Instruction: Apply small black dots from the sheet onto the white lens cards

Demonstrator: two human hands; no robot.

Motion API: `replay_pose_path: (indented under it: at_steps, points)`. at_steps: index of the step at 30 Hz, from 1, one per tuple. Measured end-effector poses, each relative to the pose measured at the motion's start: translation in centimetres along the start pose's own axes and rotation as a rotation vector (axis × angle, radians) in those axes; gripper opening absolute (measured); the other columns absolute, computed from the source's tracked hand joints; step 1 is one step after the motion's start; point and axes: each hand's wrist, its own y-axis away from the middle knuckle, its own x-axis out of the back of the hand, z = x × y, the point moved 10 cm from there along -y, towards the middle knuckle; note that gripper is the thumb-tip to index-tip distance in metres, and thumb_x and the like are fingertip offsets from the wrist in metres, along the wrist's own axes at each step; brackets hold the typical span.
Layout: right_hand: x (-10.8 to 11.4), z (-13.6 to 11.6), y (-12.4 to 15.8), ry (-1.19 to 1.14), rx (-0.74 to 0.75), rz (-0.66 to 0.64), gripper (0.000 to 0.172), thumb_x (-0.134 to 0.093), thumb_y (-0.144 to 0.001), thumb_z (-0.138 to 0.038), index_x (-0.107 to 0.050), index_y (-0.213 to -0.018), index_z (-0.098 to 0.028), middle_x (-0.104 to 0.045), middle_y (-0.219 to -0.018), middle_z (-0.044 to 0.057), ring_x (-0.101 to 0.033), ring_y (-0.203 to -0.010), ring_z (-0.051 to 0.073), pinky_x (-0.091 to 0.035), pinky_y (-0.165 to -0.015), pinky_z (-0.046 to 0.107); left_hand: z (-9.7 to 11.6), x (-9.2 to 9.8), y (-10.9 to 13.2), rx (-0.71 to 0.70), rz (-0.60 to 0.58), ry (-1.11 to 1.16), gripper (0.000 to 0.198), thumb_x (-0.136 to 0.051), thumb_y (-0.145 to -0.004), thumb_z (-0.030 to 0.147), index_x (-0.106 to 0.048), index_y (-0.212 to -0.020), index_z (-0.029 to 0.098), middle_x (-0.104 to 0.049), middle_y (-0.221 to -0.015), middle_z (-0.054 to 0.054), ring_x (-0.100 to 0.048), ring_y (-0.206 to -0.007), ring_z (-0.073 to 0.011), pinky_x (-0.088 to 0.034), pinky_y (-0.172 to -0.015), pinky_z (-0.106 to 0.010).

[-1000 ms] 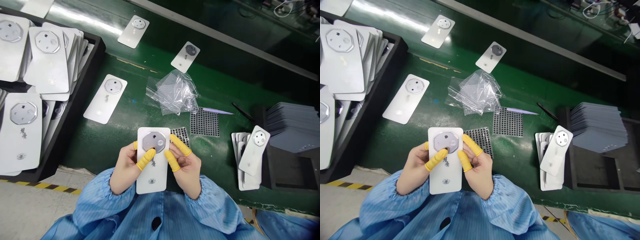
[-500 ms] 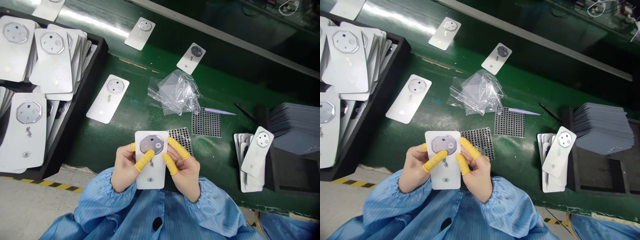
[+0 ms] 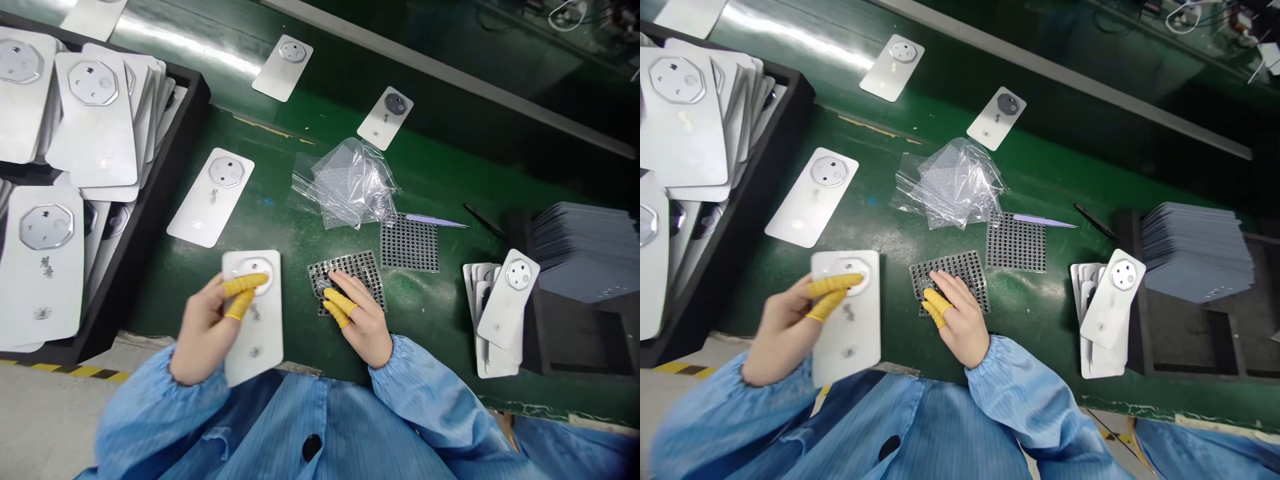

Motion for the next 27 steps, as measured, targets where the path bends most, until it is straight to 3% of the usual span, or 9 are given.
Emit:
replay_pose_path:
  at_steps: [4,7,12,21,27]
  points:
    - [1.3,-1.3,-0.3,-0.076,0.034,0.075,0.048,-0.063,-0.086,-0.010,-0.055,-0.131,-0.026,-0.061,-0.131,0.013,-0.056,-0.124,0.025,-0.052,-0.100,0.050,0.5,-5.8,0.6,0.037,-0.202,0.159,0.029,-0.070,-0.078,0.037,-0.077,-0.096,0.015,-0.070,-0.107,-0.012,-0.068,-0.096,-0.0280,-0.057,-0.081,-0.035]
    - [1.6,-2.5,-0.7,-0.124,0.047,0.008,0.044,-0.065,-0.085,-0.017,-0.058,-0.128,-0.026,-0.064,-0.124,0.012,-0.061,-0.114,0.025,-0.055,-0.093,0.047,0.8,-7.9,0.7,0.081,-0.219,0.266,0.023,-0.075,-0.074,0.034,-0.077,-0.087,0.015,-0.072,-0.101,-0.012,-0.069,-0.091,-0.0270,-0.058,-0.072,-0.033]
    - [2.6,-1.6,-2.3,-0.189,-0.056,0.062,0.030,-0.060,-0.088,-0.015,-0.065,-0.116,-0.026,-0.068,-0.105,0.007,-0.067,-0.094,0.018,-0.059,-0.081,0.035,1.1,-8.1,0.8,0.036,-0.230,0.259,0.016,-0.074,-0.076,0.027,-0.076,-0.088,0.017,-0.072,-0.098,-0.010,-0.069,-0.090,-0.0252,-0.058,-0.073,-0.032]
    - [0.1,-1.8,-3.1,-0.026,0.161,-0.042,0.031,-0.049,-0.091,-0.010,-0.060,-0.119,-0.019,-0.066,-0.107,0.013,-0.063,-0.099,0.021,-0.059,-0.080,0.038,3.3,-8.3,1.2,-0.267,-0.206,-0.030,0.018,-0.062,-0.081,0.019,-0.076,-0.093,0.017,-0.072,-0.095,-0.011,-0.070,-0.087,-0.0241,-0.058,-0.076,-0.033]
    - [-0.5,-1.0,-3.1,-0.093,0.074,-0.002,0.026,-0.046,-0.091,-0.011,-0.056,-0.115,-0.019,-0.063,-0.104,0.012,-0.061,-0.097,0.021,-0.056,-0.081,0.037,3.4,-8.4,1.4,-0.368,-0.180,-0.114,0.022,-0.060,-0.082,0.017,-0.076,-0.097,0.020,-0.072,-0.105,-0.010,-0.070,-0.096,-0.0244,-0.057,-0.084,-0.033]
